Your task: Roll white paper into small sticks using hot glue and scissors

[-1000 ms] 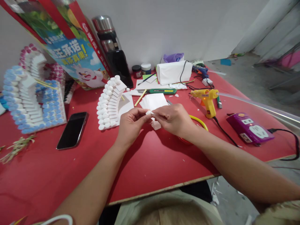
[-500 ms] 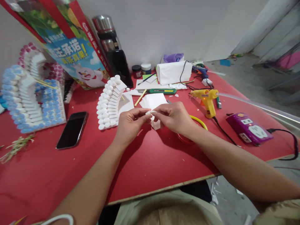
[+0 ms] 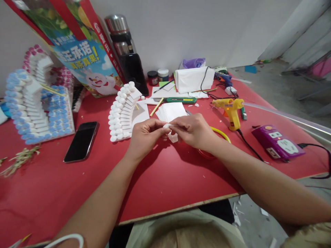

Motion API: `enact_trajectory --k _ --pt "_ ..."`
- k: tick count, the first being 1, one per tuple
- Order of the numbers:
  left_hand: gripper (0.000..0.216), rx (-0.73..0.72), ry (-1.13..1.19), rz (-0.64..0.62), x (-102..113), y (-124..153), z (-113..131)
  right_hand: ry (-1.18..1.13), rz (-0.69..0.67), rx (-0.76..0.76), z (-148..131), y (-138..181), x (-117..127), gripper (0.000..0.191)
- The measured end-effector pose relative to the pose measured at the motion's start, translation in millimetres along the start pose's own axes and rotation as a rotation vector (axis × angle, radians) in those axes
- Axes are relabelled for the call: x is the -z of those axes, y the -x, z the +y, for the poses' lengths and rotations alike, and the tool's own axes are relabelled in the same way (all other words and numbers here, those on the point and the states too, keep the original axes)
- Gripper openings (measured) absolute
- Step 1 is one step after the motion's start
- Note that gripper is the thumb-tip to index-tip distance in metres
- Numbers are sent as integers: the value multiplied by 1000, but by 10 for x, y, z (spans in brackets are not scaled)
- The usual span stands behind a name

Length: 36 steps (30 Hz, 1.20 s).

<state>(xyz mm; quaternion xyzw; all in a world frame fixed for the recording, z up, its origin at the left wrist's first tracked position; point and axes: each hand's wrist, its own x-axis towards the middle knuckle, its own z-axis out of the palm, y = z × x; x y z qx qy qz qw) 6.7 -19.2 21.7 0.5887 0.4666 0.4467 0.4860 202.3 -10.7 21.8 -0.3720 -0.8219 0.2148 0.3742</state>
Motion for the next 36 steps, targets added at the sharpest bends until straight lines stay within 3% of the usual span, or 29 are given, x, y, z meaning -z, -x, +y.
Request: enact_trajectory --k 4,10,17,23,28,36 --pt "12 -111 -84 17 -2 7 -20 -169 -33 -98 -15 -6 23 24" --pt "19 -180 -114 -31 23 -2 -51 -209 -64 -92 -22 -19 36 24" --pt "16 -120 -121 41 -34 -7 -35 317 -6 -29 -15 -6 -22 31" --pt "15 -60 -120 72 -75 14 -60 420 -44 -16 -13 -2 -46 29" --pt "12 -96 -186 100 -65 39 -86 299 -130 3 -2 -4 -32 20" --pt "6 -226 -212 36 0 46 -26 -143 -166 -71 -29 -5 63 23"
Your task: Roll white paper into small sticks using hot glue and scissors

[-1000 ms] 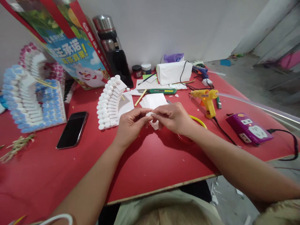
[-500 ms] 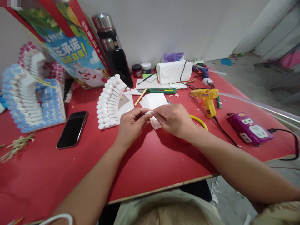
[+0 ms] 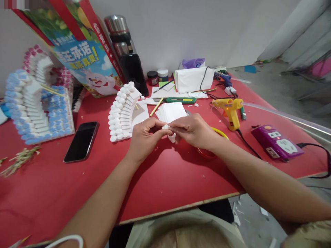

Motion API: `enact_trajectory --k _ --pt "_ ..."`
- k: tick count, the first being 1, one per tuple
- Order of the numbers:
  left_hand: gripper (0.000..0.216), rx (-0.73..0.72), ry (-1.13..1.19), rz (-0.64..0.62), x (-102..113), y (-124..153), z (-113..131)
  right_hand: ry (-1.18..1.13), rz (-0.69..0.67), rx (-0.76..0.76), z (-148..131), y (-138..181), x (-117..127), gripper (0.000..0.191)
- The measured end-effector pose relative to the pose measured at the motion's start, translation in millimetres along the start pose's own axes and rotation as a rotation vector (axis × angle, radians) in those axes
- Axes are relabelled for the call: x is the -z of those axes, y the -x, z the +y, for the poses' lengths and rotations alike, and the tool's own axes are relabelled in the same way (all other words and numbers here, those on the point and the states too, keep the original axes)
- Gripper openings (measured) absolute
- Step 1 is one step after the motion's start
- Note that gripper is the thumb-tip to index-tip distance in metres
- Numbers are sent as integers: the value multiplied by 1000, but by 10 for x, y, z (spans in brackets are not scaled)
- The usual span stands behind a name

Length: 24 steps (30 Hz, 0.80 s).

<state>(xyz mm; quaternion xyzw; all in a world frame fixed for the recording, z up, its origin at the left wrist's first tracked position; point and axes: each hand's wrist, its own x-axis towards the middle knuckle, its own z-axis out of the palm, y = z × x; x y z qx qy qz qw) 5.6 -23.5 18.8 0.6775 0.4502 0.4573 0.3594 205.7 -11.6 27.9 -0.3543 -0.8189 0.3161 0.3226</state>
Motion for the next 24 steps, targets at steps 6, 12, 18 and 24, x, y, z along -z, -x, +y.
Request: enact_trajectory --k 6,12,18,24 --pt "9 -46 -90 -36 18 -29 -30 5 74 -7 29 -6 -60 28" --pt "22 -45 -60 -92 30 -60 -51 -11 148 -26 86 -16 -66 30" --pt "20 22 16 -63 8 -47 -39 -473 132 -350 39 -74 20 40" --pt "18 -32 27 -46 23 -80 -36 -977 69 -595 116 -124 101 38"
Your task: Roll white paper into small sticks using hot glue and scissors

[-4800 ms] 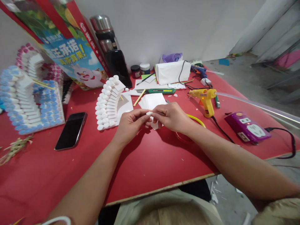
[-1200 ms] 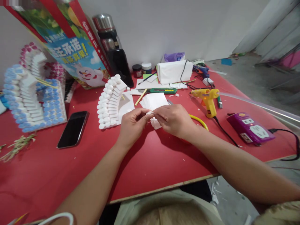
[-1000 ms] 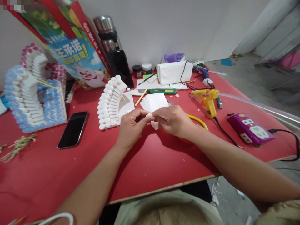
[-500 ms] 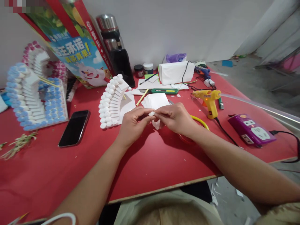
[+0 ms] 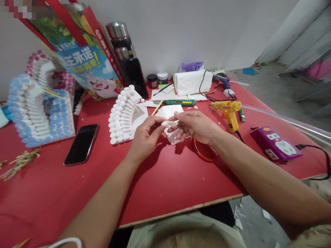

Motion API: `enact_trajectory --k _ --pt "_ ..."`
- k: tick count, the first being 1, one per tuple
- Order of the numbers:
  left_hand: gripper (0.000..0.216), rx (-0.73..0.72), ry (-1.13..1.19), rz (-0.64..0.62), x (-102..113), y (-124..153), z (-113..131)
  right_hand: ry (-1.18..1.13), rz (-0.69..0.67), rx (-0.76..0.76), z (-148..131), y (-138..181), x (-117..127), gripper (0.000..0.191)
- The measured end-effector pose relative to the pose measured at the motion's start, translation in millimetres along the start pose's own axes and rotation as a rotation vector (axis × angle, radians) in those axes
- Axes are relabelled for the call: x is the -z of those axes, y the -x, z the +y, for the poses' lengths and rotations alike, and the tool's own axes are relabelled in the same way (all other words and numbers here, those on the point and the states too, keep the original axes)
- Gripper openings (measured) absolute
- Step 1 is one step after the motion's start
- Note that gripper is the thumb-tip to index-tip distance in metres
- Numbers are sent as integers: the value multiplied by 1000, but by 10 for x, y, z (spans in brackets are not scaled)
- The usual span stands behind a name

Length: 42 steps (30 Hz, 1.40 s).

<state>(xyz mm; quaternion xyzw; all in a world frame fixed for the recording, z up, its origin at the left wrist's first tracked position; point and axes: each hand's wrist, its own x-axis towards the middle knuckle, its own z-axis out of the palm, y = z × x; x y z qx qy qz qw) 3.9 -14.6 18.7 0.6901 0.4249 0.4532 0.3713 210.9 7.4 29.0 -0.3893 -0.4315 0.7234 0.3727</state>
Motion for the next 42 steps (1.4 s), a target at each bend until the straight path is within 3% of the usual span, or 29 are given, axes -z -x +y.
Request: enact_trajectory --k 4,11,22,27,34,39,42 --pt "16 -77 -96 -9 13 -2 -30 -78 -72 -31 41 -5 -5 27" --pt "17 -220 -171 -21 4 2 -59 -29 -65 -4 4 13 -14 29" --pt "17 -119 -19 7 17 0 -77 295 50 281 56 89 -218 40" --pt "21 -42 129 28 22 -1 -110 232 -21 236 58 79 -197 51" --pt "22 -73 22 49 55 -14 -119 -83 -12 80 8 48 -86 34" --pt "21 -52 -44 -44 50 -3 -96 -69 -61 44 37 42 -82 26" --pt "21 -14 -55 -73 43 4 -70 -8 3 64 63 26 -76 25"
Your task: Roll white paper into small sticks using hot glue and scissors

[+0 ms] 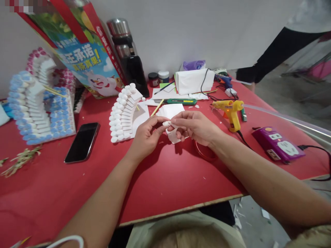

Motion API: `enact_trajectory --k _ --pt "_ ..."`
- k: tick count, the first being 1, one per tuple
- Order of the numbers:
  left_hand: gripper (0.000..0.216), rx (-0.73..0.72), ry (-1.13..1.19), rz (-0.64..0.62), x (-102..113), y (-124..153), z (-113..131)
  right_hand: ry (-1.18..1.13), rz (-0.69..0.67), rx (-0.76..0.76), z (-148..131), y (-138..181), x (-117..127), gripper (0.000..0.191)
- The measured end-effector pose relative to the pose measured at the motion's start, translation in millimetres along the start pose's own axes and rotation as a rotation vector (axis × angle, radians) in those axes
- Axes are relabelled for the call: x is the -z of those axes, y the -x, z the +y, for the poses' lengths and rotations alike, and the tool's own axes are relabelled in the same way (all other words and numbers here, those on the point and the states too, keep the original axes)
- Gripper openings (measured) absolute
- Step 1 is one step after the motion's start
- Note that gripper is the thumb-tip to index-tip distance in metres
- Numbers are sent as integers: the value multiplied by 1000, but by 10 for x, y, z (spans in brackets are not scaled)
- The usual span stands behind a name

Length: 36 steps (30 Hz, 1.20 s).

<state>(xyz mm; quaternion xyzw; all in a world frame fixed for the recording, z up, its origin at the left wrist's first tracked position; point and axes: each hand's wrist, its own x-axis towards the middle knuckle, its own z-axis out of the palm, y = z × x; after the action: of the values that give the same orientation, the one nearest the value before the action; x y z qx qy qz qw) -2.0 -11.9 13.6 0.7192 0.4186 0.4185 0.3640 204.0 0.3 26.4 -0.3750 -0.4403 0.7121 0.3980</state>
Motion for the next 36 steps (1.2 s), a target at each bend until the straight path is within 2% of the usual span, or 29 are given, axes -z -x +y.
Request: enact_trajectory --k 5,9,11,14,16,18,22,24,27,29,32,36 --pt "22 53 45 -9 -13 -1 19 33 95 13 -8 -21 11 20" --pt "22 44 39 33 -7 -6 24 -61 103 -92 -33 -47 37 19" --pt "20 -11 -7 59 0 -8 34 -120 55 -223 -46 -63 53 22" --pt "17 -124 -95 61 4 -10 53 -170 -98 -436 -74 -76 57 41" --pt "17 -174 -139 44 0 -11 60 -194 -163 -491 -95 -69 46 49" --pt "17 -202 -156 26 -6 -11 60 -210 -171 -461 -112 -52 31 43" --pt "19 -209 -132 5 -14 -8 54 -195 -169 -346 -118 -15 21 20" --pt "19 -189 -106 -9 -16 -4 61 -166 -150 -311 -110 -4 22 21" --pt "20 -122 -48 -15 -21 0 67 -75 -86 -234 -94 8 21 27" --pt "19 -24 59 0 -28 -6 50 -16 -65 -151 -83 11 19 31" --pt "18 200 432 25 -33 -32 -12 11 -43 -65 -69 1 24 37" --pt "16 471 889 38 -20 -70 -85 -4 37 -45 -50 -27 47 36"
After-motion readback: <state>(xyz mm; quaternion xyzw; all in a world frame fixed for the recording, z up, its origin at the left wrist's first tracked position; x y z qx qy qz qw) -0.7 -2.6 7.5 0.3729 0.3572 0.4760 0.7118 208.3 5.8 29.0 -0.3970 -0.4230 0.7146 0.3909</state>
